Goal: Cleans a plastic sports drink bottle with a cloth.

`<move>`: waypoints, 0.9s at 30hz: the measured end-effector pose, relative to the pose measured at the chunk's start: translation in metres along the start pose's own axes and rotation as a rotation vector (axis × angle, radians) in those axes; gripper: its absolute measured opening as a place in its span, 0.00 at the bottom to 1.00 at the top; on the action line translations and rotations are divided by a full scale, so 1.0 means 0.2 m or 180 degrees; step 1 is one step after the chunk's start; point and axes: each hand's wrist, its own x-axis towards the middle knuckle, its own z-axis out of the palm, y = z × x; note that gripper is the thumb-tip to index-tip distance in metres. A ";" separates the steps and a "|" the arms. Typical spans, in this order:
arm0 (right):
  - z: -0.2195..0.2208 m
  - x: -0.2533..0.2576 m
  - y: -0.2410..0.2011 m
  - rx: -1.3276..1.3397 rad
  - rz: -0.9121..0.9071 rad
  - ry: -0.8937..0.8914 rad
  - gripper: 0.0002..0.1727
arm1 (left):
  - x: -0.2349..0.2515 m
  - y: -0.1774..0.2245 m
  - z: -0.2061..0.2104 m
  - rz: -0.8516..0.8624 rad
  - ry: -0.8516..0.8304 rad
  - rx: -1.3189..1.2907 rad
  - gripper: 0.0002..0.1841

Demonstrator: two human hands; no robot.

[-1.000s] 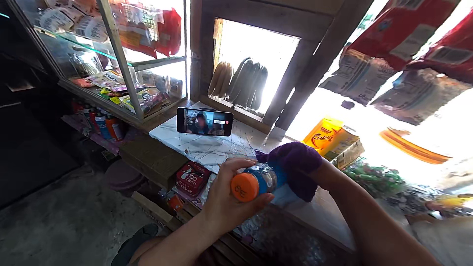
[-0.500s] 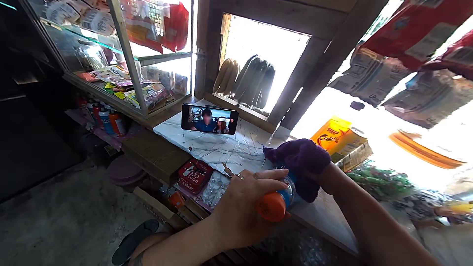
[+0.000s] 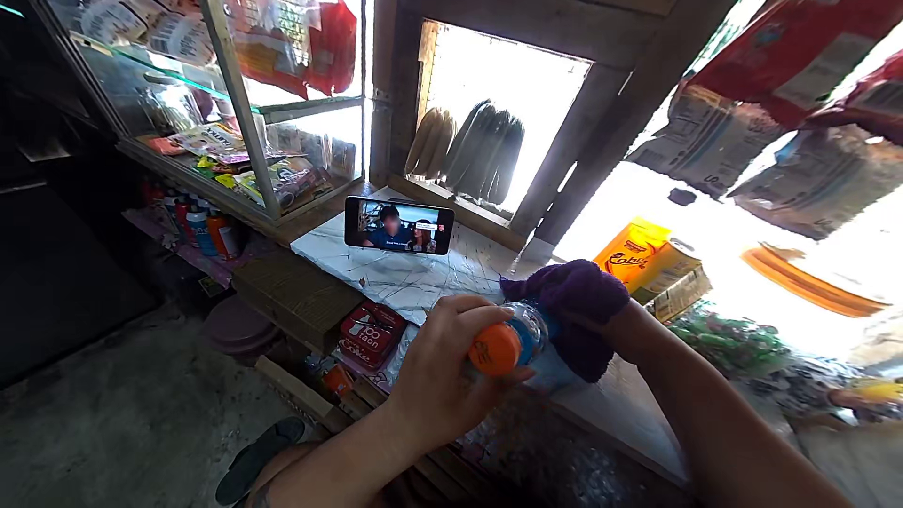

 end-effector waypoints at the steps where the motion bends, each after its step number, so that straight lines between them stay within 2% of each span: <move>1: -0.01 0.00 0.01 0.0010 0.0064 -0.0010 0.17 | 0.00 0.00 -0.01 -0.0005 -0.0001 0.0052 0.26; 12: -0.06 0.00 0.06 0.0665 0.0165 -0.0266 0.19 | 0.01 -0.02 -0.01 -0.0102 0.0142 0.0162 0.29; 15: -0.03 -0.01 0.03 0.0594 0.0248 -0.0081 0.18 | 0.01 -0.02 -0.01 -0.0022 0.0086 0.0106 0.27; 20: 0.00 -0.03 -0.01 0.0402 0.0235 0.0119 0.22 | -0.01 0.01 0.01 0.0324 -0.0083 0.0034 0.25; 24: 0.01 -0.05 -0.03 0.0232 0.0219 0.0039 0.24 | -0.02 0.02 0.03 0.0485 -0.0118 0.0019 0.25; 27: -0.01 -0.06 -0.03 0.0322 0.0082 -0.0251 0.24 | -0.03 0.02 0.04 0.0492 -0.0122 0.0036 0.25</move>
